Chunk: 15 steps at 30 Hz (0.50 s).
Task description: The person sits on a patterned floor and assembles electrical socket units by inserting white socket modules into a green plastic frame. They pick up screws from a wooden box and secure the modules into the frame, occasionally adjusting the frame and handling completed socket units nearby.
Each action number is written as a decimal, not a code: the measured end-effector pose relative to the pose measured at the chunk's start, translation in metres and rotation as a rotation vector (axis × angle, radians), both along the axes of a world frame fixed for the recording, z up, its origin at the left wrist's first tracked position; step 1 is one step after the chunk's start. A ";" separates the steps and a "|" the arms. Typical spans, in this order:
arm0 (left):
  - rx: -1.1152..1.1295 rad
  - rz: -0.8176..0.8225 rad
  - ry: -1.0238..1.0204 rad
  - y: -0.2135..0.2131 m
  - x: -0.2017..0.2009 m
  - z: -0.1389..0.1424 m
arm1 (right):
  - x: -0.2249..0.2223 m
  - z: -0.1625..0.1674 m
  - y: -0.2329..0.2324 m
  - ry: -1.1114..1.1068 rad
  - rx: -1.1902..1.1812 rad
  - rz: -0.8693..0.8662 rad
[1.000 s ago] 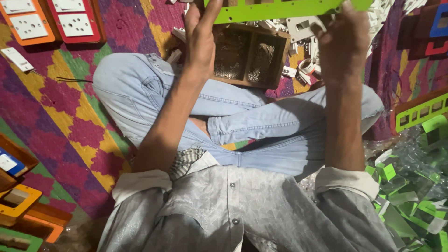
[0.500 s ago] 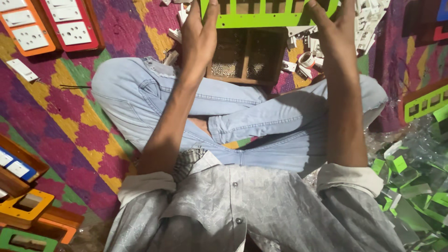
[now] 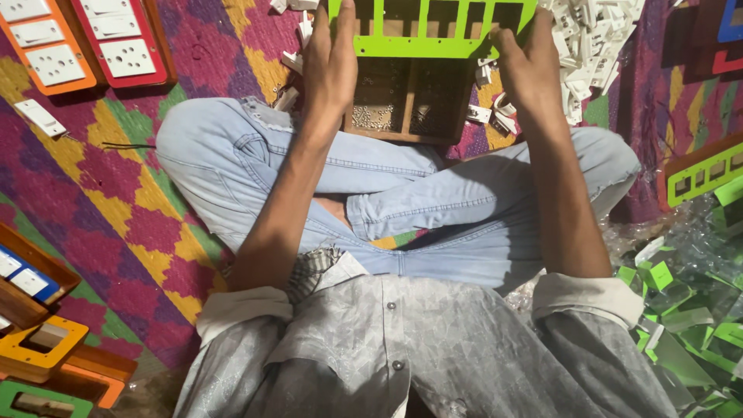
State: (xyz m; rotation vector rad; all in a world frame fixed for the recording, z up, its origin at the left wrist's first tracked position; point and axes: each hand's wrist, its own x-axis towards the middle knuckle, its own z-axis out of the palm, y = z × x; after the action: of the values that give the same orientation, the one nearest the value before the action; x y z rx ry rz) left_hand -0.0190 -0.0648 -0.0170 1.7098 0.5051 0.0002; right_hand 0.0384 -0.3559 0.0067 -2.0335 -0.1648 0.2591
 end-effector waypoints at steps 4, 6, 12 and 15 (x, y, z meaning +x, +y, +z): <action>-0.028 0.020 0.041 0.001 -0.001 -0.010 | -0.001 0.007 0.003 0.050 -0.171 -0.071; -0.031 0.013 0.064 0.000 -0.002 -0.014 | 0.000 0.011 0.004 -0.022 -0.152 -0.021; 0.001 0.025 0.066 0.001 -0.003 -0.017 | -0.002 0.017 0.010 -0.028 -0.248 -0.035; 0.031 0.034 0.082 0.002 -0.002 -0.015 | -0.003 0.020 0.012 -0.010 -0.279 -0.031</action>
State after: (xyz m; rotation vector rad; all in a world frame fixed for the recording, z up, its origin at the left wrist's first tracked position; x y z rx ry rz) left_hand -0.0212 -0.0631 -0.0317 1.7364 0.5973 -0.0383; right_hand 0.0351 -0.3443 0.0264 -2.3125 -0.1075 0.2640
